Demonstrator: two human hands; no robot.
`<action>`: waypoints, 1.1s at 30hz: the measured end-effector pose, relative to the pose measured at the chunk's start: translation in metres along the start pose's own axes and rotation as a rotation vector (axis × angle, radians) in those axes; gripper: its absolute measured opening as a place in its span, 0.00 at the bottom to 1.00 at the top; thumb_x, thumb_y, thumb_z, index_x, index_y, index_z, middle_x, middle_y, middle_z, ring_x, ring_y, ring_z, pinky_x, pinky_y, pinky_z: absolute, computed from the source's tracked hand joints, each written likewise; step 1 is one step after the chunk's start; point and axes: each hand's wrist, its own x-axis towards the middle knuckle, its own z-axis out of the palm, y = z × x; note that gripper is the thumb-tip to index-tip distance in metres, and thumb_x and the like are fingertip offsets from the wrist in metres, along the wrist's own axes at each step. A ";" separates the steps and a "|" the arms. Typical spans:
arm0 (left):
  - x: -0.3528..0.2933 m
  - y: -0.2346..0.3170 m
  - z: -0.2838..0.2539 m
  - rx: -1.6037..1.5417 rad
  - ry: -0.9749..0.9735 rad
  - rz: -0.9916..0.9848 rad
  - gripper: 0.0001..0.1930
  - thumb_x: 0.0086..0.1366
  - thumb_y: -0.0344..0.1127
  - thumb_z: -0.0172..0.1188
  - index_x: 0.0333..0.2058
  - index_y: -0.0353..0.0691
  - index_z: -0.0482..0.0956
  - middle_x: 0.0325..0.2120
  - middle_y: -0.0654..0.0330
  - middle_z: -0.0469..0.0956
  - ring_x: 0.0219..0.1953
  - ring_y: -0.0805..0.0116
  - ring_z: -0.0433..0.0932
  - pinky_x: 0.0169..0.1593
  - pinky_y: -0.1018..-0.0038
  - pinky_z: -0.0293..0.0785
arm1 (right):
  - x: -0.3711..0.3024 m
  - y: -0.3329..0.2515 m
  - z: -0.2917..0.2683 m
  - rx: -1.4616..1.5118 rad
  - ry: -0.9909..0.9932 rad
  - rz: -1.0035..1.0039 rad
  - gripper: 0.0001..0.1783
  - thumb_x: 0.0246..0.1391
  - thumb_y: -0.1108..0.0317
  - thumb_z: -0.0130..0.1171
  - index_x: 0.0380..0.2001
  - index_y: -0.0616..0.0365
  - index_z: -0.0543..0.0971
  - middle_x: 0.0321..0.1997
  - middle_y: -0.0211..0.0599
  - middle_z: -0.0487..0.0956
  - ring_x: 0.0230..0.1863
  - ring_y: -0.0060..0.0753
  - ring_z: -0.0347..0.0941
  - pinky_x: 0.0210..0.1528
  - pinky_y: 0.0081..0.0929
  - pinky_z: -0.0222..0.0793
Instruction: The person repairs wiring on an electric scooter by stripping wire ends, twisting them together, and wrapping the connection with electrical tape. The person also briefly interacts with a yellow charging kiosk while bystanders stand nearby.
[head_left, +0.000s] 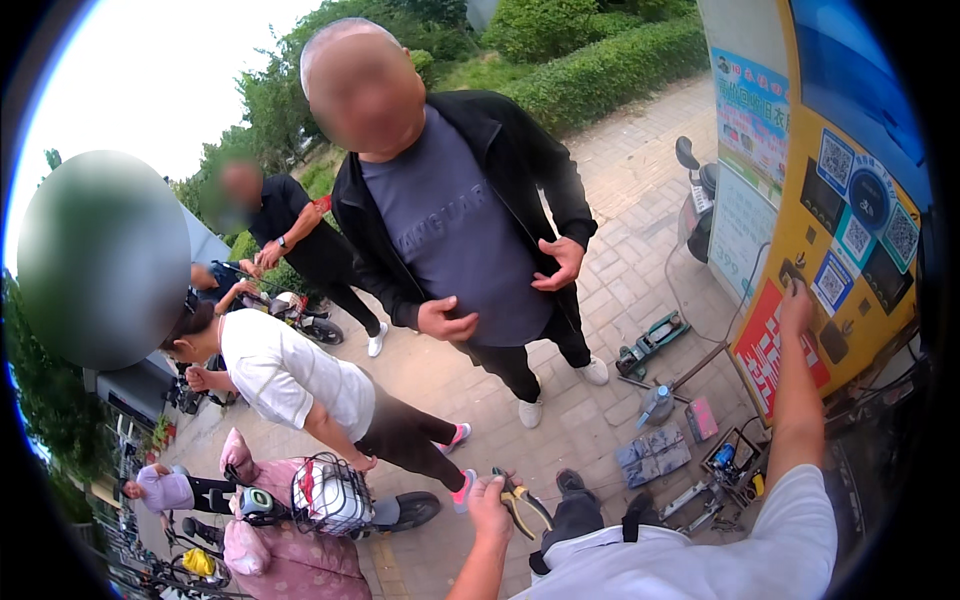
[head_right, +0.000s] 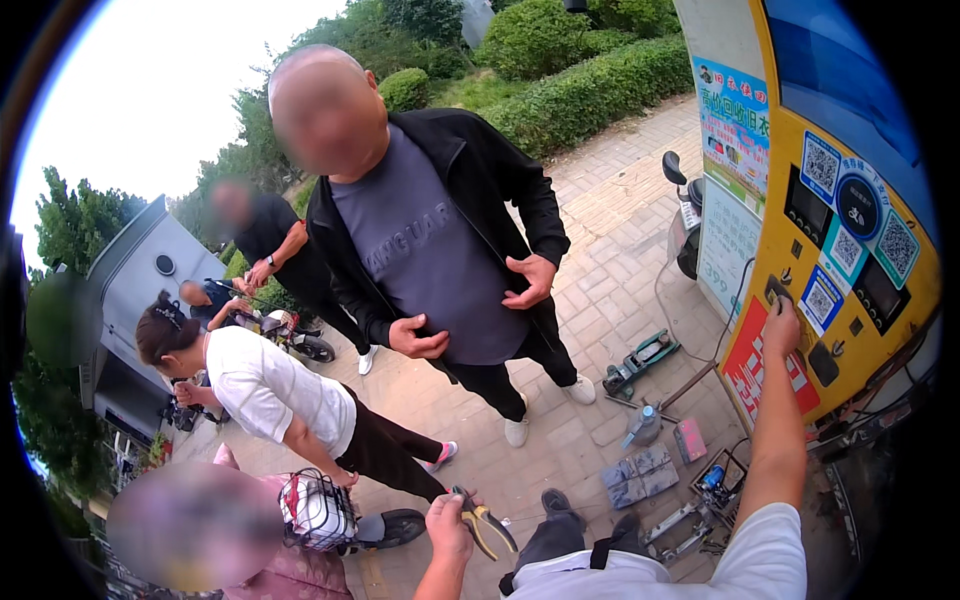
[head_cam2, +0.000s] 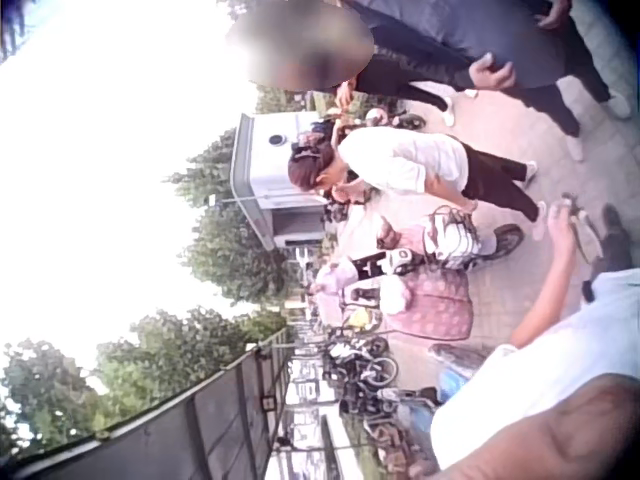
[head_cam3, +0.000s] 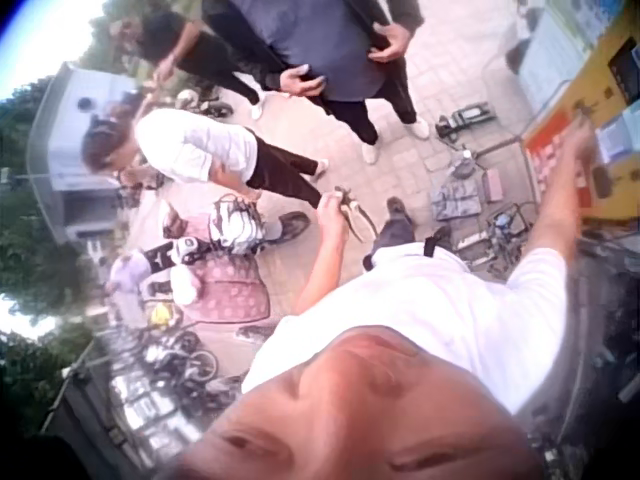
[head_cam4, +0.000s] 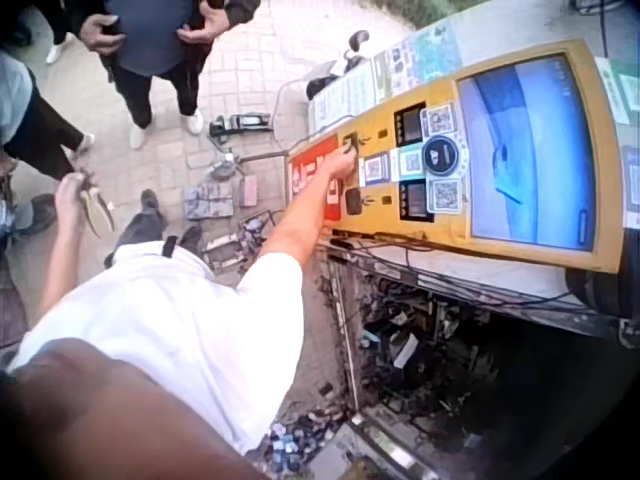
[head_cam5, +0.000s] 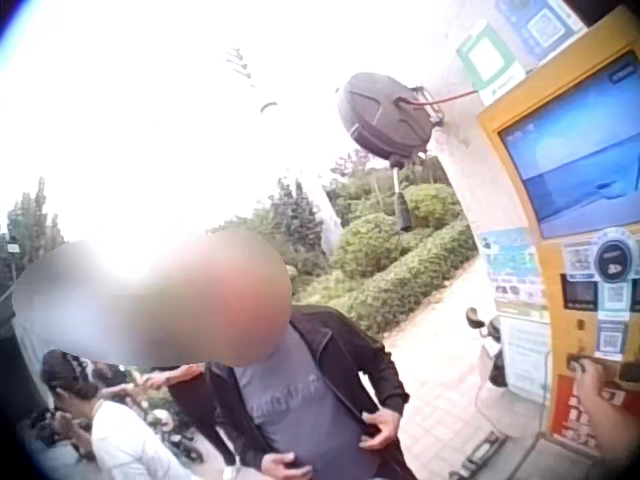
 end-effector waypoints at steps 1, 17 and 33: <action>-0.001 0.001 -0.007 -0.008 0.028 0.006 0.04 0.62 0.26 0.48 0.32 0.32 0.70 0.33 0.48 0.78 0.30 0.59 0.80 0.35 0.65 0.79 | -0.002 -0.002 0.003 -0.012 -0.002 -0.002 0.16 0.59 0.55 0.50 0.43 0.47 0.80 0.38 0.43 0.81 0.40 0.52 0.77 0.39 0.45 0.71; -0.003 0.006 -0.003 0.005 -0.003 -0.008 0.04 0.62 0.25 0.47 0.34 0.32 0.69 0.32 0.49 0.78 0.29 0.60 0.79 0.34 0.65 0.79 | -0.003 -0.006 -0.003 -0.055 0.000 0.005 0.16 0.59 0.54 0.50 0.45 0.45 0.80 0.40 0.41 0.81 0.41 0.51 0.77 0.41 0.43 0.72; -0.011 -0.023 0.041 0.045 -0.262 -0.038 0.11 0.63 0.29 0.47 0.43 0.32 0.69 0.35 0.52 0.75 0.32 0.63 0.76 0.36 0.69 0.75 | -0.031 -0.016 -0.033 0.275 -0.149 0.013 0.09 0.50 0.62 0.60 0.32 0.54 0.82 0.31 0.46 0.80 0.34 0.51 0.77 0.35 0.40 0.71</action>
